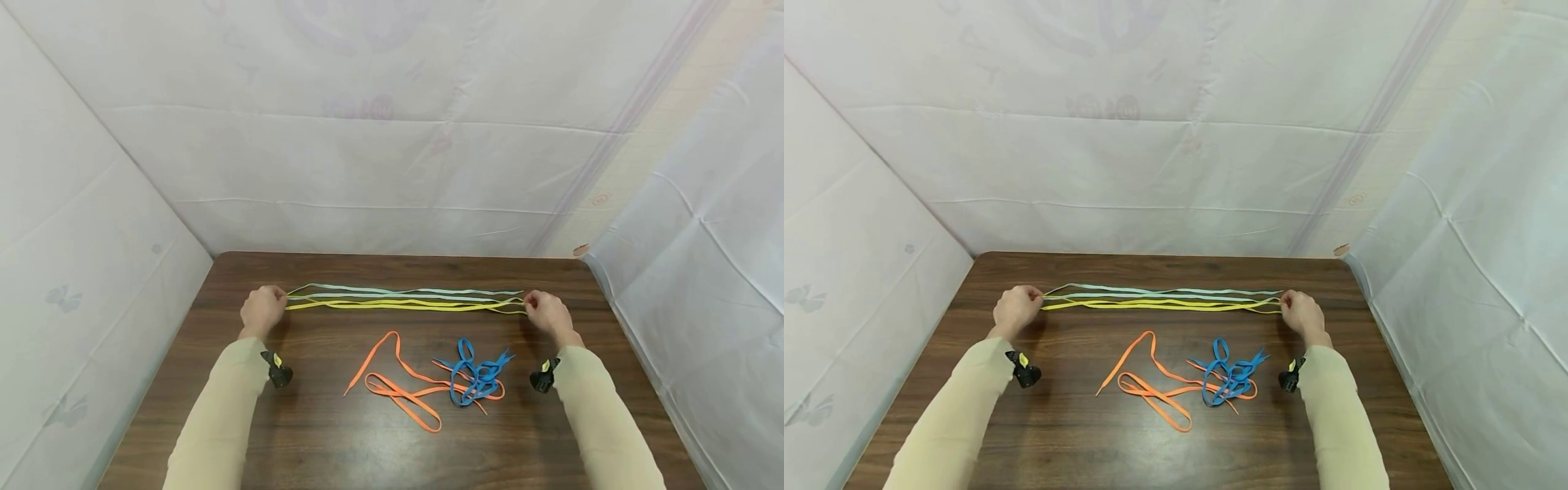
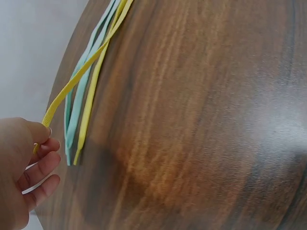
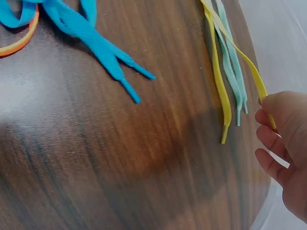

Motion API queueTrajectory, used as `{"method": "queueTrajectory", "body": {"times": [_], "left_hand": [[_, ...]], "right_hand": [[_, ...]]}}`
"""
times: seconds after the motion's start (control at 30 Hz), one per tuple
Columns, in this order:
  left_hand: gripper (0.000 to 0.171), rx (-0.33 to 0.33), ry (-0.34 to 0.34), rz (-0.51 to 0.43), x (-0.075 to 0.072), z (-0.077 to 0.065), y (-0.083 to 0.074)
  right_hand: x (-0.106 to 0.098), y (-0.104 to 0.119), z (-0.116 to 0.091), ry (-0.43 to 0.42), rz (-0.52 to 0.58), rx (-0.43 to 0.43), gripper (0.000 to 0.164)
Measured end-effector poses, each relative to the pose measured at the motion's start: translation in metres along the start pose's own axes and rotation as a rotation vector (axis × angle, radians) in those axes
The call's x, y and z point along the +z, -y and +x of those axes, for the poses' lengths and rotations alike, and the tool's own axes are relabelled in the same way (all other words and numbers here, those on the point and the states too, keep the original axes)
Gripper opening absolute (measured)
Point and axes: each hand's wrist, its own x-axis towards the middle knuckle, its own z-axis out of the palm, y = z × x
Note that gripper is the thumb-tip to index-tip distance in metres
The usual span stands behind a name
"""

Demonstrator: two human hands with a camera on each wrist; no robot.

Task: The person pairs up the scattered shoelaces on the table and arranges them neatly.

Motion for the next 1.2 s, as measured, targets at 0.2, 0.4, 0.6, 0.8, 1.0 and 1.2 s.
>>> {"method": "queueTrajectory", "body": {"times": [0.2, 0.4, 0.6, 0.8, 1.0, 1.2], "left_hand": [[0.024, -0.013, 0.020, 0.001, 0.007, -0.006, 0.004], [0.024, -0.029, 0.019, 0.002, 0.010, -0.011, 0.006], [0.019, -0.045, 0.027, 0.003, 0.015, -0.015, 0.007], [0.020, -0.065, 0.033, -0.024, 0.019, -0.017, 0.008], [0.018, -0.075, 0.014, -0.031, 0.022, -0.018, 0.006], [0.022, -0.078, 0.011, -0.037, 0.026, -0.019, 0.008]], "right_hand": [[0.006, -0.006, -0.003, 0.007, -0.003, 0.007, 0.014], [0.009, -0.009, -0.005, 0.025, 0.001, 0.014, 0.015], [0.012, -0.010, -0.008, 0.035, -0.002, 0.020, 0.015], [0.015, -0.008, -0.010, 0.009, 0.003, 0.023, 0.013], [0.020, -0.010, -0.010, -0.002, -0.020, 0.033, 0.012], [0.024, -0.010, -0.011, 0.006, 0.001, 0.046, 0.013]]}}
